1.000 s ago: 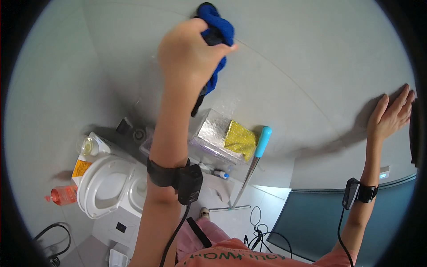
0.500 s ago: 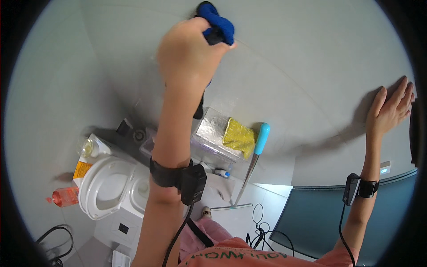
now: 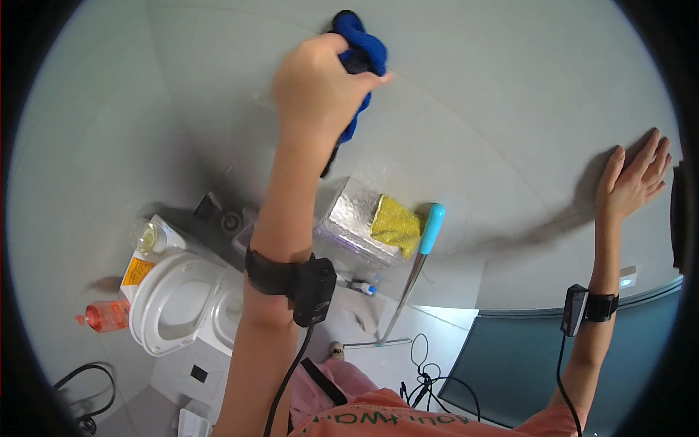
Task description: Using a blue cloth to wipe and clean the tiled wall of a bathroom.
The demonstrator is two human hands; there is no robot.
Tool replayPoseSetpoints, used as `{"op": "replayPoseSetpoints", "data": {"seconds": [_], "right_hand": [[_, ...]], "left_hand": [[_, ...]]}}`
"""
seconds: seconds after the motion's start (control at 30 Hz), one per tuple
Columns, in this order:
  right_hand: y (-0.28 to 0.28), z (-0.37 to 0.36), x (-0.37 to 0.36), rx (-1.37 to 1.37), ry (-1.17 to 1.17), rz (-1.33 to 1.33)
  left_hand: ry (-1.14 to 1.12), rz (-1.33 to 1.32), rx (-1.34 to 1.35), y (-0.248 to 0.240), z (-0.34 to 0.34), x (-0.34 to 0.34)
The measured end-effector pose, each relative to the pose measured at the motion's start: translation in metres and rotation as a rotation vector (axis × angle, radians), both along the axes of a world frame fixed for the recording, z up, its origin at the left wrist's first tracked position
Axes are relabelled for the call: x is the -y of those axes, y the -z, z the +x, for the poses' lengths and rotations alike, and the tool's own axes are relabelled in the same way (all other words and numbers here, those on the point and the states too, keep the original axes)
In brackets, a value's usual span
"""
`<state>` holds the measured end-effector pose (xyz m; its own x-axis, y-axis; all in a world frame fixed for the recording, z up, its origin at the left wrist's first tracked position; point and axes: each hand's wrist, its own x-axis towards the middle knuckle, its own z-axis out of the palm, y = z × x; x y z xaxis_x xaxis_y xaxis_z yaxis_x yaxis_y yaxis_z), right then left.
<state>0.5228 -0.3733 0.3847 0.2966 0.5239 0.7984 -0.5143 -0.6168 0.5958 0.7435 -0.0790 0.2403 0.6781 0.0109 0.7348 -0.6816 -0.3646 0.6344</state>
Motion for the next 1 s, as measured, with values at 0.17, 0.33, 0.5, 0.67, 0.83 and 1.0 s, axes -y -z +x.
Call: {"op": "replayPoseSetpoints", "data": {"seconds": [0.17,0.33,0.5,0.67,0.83,1.0], "right_hand": [[0.000,-0.001,-0.003,-0.009,0.017,0.011],[0.000,0.000,0.002,-0.009,0.006,0.006],[0.000,0.001,-0.005,-0.007,0.021,0.035],[0.000,-0.001,0.000,-0.007,0.026,0.011],[0.001,0.000,-0.003,-0.007,0.022,0.018],[0.001,0.000,-0.001,-0.009,0.020,0.011]], "left_hand": [[0.044,-0.033,-0.088,0.000,0.003,-0.004],[-0.024,-0.012,0.092,0.004,0.006,0.000],[-0.021,0.025,-0.059,-0.003,0.006,-0.011],[-0.020,0.020,0.093,0.002,0.005,0.006],[-0.020,0.055,-0.041,-0.002,0.011,-0.013],[-0.015,0.023,0.114,0.001,0.008,0.001]]}}
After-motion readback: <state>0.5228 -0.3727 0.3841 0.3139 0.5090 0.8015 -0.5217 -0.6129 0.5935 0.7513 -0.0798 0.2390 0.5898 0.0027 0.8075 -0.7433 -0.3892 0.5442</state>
